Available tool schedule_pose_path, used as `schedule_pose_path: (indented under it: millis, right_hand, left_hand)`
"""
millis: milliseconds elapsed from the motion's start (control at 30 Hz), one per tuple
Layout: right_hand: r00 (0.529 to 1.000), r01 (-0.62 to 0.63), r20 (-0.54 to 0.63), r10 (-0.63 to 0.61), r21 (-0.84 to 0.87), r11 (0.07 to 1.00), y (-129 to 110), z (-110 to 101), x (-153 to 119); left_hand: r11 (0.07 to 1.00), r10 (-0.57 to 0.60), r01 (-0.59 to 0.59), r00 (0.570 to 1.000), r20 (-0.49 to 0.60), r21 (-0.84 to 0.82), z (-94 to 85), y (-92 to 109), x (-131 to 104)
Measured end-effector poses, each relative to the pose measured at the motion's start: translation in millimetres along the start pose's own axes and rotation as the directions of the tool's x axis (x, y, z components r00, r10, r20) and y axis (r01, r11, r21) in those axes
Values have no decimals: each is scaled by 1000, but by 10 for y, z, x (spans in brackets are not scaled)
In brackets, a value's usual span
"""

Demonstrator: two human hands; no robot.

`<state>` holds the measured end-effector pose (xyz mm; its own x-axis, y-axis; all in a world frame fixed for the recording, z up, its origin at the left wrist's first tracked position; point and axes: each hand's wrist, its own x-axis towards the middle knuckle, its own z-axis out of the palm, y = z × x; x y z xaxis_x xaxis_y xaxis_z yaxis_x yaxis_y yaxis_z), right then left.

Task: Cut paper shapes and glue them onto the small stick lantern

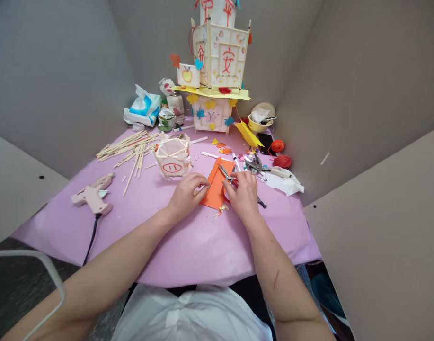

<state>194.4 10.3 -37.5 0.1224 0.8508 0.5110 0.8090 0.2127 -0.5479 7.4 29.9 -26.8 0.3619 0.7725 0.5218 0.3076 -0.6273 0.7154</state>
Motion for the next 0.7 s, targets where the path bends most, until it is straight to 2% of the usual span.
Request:
schedule_pose_path:
  millis: [100, 167, 533, 700]
  right_hand:
    - [993, 16, 105, -45, 261, 965, -156, -16, -22]
    - [988, -17, 149, -35, 335, 942, -220, -6, -43]
    - [987, -32, 157, -26, 351, 936, -237, 39, -73]
    - [988, -95, 152, 39, 385, 918, -229, 46, -64]
  left_hand:
    - [993, 58, -63, 997, 48, 103, -11, 2, 2]
    - [985, 75, -83, 995, 64, 151, -12, 5, 7]
    - [965, 117, -136, 988, 97, 224, 23, 32, 7]
    - [986, 33, -35, 999, 13, 161, 47, 7, -14]
